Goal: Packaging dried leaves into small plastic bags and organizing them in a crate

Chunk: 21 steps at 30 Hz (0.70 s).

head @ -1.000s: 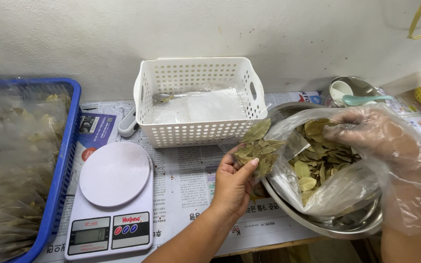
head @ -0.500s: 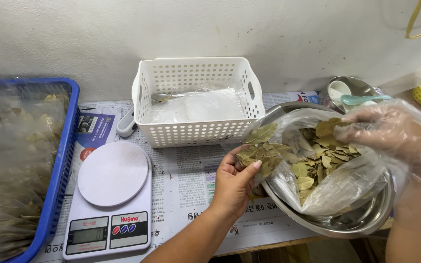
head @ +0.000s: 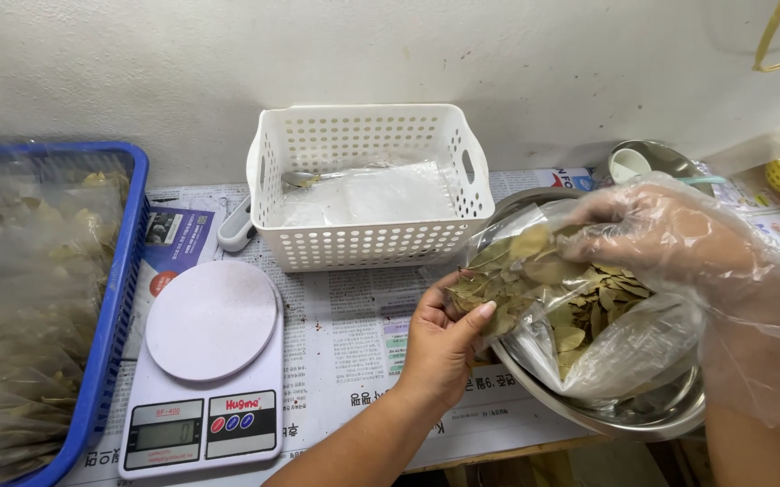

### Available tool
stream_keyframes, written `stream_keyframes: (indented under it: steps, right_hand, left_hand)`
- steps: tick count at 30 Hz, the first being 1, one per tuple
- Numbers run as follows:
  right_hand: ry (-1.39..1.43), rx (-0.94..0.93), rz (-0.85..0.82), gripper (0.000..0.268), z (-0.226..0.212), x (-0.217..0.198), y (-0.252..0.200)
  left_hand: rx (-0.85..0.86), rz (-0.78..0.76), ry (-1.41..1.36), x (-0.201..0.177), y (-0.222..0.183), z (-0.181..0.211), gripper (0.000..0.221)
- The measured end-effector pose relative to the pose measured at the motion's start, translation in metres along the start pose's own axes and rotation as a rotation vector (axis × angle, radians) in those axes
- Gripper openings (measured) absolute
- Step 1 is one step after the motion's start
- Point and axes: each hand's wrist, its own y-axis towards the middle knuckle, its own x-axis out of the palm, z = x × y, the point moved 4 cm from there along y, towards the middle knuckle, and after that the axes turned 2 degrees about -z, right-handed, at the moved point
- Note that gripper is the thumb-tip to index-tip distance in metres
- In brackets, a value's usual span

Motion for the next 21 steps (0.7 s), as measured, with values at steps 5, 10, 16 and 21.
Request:
stream_keyframes:
  steps: [5, 10, 16, 21]
  right_hand:
    - [0.098, -0.085, 0.046, 0.044, 0.019, -0.002, 0.010]
    - [-0.386, -0.915, 0.338, 0.043, 0.042, 0.000, 0.013]
    - [0.789, -0.044, 0.103, 0.031, 0.042, 0.019, -0.011]
    - [0.853, -0.254, 0.201, 0.037, 0.058, 0.016, -0.011]
  left_hand:
    - [-0.067, 0.046, -0.053, 0.000, 0.000, 0.001, 0.055]
    - [-0.092, 0.095, -0.036, 0.001, -0.003, 0.004, 0.056]
    - [-0.073, 0.027, -0.055, 0.001, -0.002, -0.005, 0.055]
    - [-0.027, 0.003, -0.076, -0.004, 0.001, -0.005, 0.050]
